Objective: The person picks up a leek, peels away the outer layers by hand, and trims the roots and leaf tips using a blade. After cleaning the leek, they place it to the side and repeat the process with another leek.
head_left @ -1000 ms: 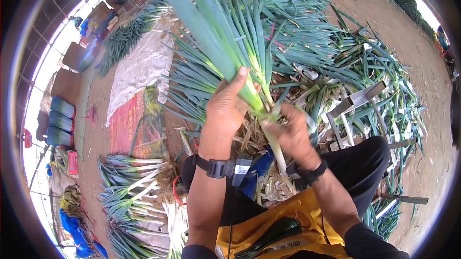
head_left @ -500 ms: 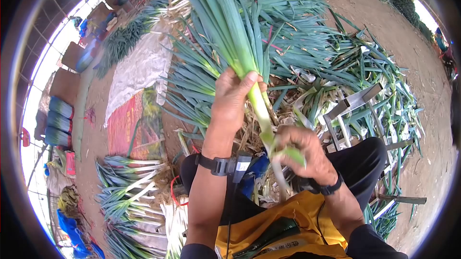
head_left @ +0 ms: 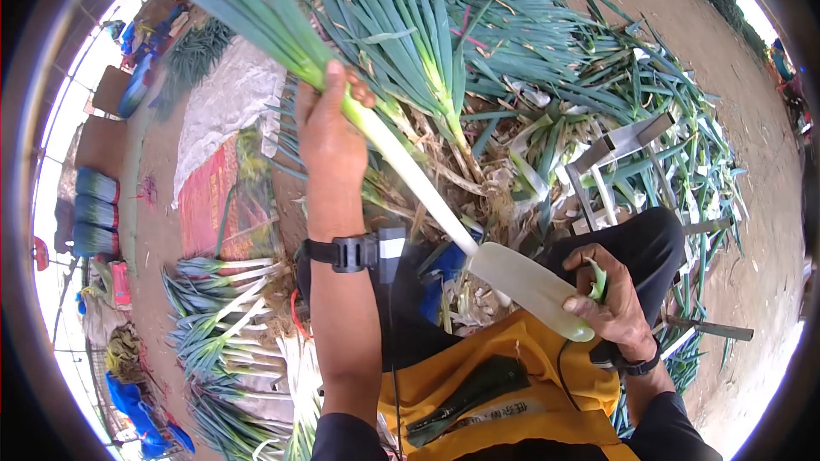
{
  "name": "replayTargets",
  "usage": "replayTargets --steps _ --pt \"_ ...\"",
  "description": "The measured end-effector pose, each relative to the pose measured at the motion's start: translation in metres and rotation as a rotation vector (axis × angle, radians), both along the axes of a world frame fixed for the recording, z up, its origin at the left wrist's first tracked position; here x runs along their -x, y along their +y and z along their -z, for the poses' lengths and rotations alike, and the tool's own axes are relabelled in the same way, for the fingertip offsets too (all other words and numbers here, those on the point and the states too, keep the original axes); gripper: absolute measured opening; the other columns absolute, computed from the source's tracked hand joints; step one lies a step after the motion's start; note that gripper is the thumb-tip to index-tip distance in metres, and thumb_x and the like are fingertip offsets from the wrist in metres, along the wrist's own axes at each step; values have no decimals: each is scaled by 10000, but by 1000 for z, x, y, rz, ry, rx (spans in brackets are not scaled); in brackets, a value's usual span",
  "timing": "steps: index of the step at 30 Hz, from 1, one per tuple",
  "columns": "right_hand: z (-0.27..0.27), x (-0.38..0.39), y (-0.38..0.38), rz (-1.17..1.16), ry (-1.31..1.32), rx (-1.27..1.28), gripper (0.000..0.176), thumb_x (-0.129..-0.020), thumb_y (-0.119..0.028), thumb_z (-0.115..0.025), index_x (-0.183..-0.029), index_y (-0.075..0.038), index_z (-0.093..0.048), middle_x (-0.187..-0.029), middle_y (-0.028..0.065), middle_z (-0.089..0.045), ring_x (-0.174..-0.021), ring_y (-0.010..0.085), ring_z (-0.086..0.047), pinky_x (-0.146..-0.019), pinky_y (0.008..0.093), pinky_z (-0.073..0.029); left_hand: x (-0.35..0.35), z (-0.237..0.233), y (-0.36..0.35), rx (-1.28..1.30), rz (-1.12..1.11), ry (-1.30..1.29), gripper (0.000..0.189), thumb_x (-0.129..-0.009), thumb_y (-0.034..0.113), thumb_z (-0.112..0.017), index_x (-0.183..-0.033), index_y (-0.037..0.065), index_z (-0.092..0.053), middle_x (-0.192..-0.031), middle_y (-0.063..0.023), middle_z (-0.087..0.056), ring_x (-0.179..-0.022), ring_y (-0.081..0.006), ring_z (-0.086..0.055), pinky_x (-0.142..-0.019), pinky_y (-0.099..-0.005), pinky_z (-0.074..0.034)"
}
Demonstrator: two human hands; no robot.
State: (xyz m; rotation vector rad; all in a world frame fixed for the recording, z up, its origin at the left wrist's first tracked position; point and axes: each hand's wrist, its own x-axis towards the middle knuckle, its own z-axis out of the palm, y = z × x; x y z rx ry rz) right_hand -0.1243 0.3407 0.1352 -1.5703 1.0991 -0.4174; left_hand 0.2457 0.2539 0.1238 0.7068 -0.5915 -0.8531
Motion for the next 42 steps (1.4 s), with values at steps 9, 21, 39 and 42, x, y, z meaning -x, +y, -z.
replayTargets --steps 9,21,39,42 --pt "35 76 10 -246 769 311 272 -641 -192 -833 -779 5 -706 -844 158 -677 -748 286 -672 -633 340 -514 -47 -14 18 158 -202 23 203 -981 187 -555 -1023 17 -453 -850 -76 -468 -725 -153 -430 -665 -300 -414" --pt "-5 -16 -16 -474 -844 -72 366 -834 -380 -705 -804 -15 -708 -854 186 -664 -765 329 -645 -868 423 -443 -90 2 21 68 -268 158 244 -990 257 -553 -948 35 -459 -797 -51 -475 -668 -134 -422 -618 -286 -385" --pt "-31 203 35 27 -246 38 457 -804 -266 -752 -1149 -16 -587 -1020 158 -634 -807 241 -658 -694 329 -531 -137 17 28 5 -415 257 237 -1036 248 -444 -907 50 -421 -737 -51 -423 -623 -145 -390 -568 -280 -380" --pt "17 410 -13 607 646 520 597 -856 -319 -692 -1315 -24 -451 -1202 182 -567 -1097 296 -587 -909 406 -491 -130 13 27 -21 -478 209 242 -1038 251 -442 -894 57 -426 -729 -44 -420 -625 -144 -394 -564 -283 -382"
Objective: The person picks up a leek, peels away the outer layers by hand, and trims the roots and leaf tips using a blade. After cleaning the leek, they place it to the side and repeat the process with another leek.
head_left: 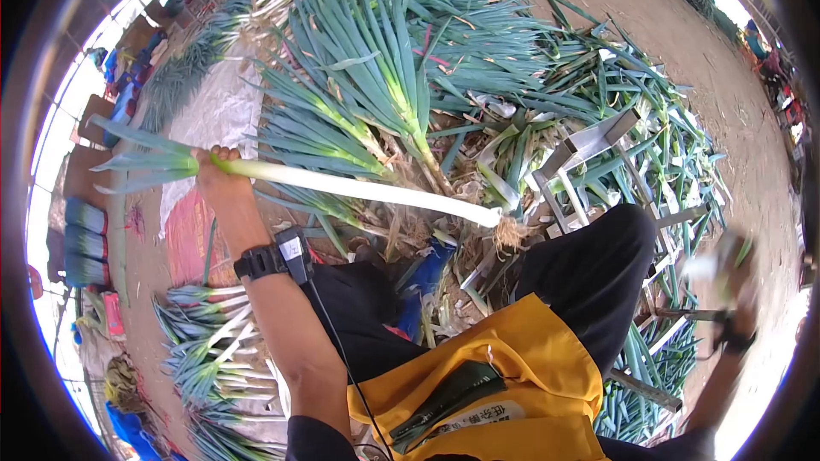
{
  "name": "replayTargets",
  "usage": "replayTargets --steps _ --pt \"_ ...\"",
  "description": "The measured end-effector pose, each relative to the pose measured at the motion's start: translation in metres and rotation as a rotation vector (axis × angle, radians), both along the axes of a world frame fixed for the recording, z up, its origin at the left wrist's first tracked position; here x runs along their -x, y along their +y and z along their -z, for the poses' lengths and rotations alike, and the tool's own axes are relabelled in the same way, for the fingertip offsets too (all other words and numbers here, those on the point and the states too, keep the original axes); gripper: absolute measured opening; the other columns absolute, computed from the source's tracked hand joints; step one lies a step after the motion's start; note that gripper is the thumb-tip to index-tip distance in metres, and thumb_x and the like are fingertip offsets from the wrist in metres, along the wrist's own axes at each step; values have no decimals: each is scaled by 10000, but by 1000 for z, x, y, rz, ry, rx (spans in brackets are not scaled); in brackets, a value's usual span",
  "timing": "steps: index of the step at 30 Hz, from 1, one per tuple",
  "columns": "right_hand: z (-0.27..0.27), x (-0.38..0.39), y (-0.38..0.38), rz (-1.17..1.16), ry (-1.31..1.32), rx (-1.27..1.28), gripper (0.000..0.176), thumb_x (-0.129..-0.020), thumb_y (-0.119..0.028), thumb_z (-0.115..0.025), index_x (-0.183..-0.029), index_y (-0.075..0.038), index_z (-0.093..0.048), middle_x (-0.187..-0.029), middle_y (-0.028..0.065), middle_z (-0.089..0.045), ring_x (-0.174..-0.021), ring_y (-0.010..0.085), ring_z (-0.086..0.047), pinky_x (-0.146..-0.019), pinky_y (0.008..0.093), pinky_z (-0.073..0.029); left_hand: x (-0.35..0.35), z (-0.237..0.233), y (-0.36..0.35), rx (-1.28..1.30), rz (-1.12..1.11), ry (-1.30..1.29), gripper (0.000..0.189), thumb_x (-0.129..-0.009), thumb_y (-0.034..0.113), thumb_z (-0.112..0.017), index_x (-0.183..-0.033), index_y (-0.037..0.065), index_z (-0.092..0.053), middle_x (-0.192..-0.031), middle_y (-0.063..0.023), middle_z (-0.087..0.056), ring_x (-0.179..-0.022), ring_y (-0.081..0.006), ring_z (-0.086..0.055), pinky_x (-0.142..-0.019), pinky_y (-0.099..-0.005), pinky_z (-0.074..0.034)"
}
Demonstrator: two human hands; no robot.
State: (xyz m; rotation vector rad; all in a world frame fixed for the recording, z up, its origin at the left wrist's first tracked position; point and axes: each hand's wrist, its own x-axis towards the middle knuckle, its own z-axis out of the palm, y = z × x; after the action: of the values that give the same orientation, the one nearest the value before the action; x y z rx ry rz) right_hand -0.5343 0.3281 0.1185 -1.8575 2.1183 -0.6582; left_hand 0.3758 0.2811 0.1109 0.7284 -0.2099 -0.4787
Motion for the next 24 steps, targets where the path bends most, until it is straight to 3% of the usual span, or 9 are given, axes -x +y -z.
replayTargets --steps 1,2,4,5,8,10,12,16,24 --pt "-22 24 -55 246 260 57 631 -867 -324 -679 -1361 -28 -421 -1213 198 -568 -1159 306 -561 -967 427 -459 2 0 0 -1 -25 0 243 -1038 251 -443 -888 60 -428 -727 -40 -418 -626 -144 -396 -563 -284 -383" --pt "-61 5 -83 103 699 453 655 -866 -253 -688 -1414 -63 -384 -1257 193 -567 -1153 319 -557 -963 414 -453 4 -2 0 -4 -12 0 243 -1038 251 -443 -888 60 -428 -727 -40 -418 -626 -144 -396 -563 -284 -383" --pt "-114 34 -97 61 1236 718 596 -858 -154 -690 -1392 -78 -435 -1286 170 -569 -1168 297 -552 -972 373 -440 9 -3 1 10 -42 8 232 -1038 235 -444 -885 61 -434 -726 -40 -412 -629 -144 -398 -568 -282 -388" --pt "-121 5 -102 59 1239 728 596 -858 -154 -690 -1392 -78 -435 -1286 170 -569 -1168 297 -552 -972 373 -440 10 -2 1 17 -47 14 232 -1038 235 -444 -885 61 -434 -726 -40 -412 -629 -144 -398 -568 -282 -388" --pt "-93 -152 -84 -174 -28 505 402 -834 -34 -658 -1230 -35 -590 -1307 136 -572 -1158 271 -558 -970 369 -441 9 -1 1 30 7 28 207 -1037 211 -442 -898 58 -442 -723 -42 -408 -631 -146 -397 -570 -280 -395" --pt "-74 -273 -57 -626 -348 196 327 -829 -115 -710 -1126 -14 -620 -1200 140 -623 -1037 232 -607 -882 344 -485 5 5 0 87 73 71 192 -1035 197 -444 -909 53 -448 -721 -50 -406 -633 -149 -398 -570 -279 -399" --pt "-55 -344 -49 -801 -404 11 466 -793 -322 -772 -1089 8 -626 -1058 140 -647 -861 265 -651 -792 371 -506 4 8 -1 79 85 87 191 -1034 196 -446 -910 50 -448 -719 -53 -401 -633 -150 -397 -568 -281 -398" --pt "-23 -399 -64 -1115 -492 -154 432 -810 -323 -750 -1047 24 -650 -981 154 -662 -782 250 -660 -695 350 -524 6 3 -2 48 94 161 204 -1031 199 -451 -904 42 -431 -712 -60 -388 -628 -152 -389 -563 -283 -394" --pt "-15 -404 -62 -1239 -601 -360 111 -840 -54 -659 -860 55 -651 -738 152 -649 -726 295 -652 -656 376 -487 -3 -1 5 37 133 173 223 -1033 211 -443 -899 37 -404 -711 -65 -382 -618 -157 -383 -558 -280 -384"
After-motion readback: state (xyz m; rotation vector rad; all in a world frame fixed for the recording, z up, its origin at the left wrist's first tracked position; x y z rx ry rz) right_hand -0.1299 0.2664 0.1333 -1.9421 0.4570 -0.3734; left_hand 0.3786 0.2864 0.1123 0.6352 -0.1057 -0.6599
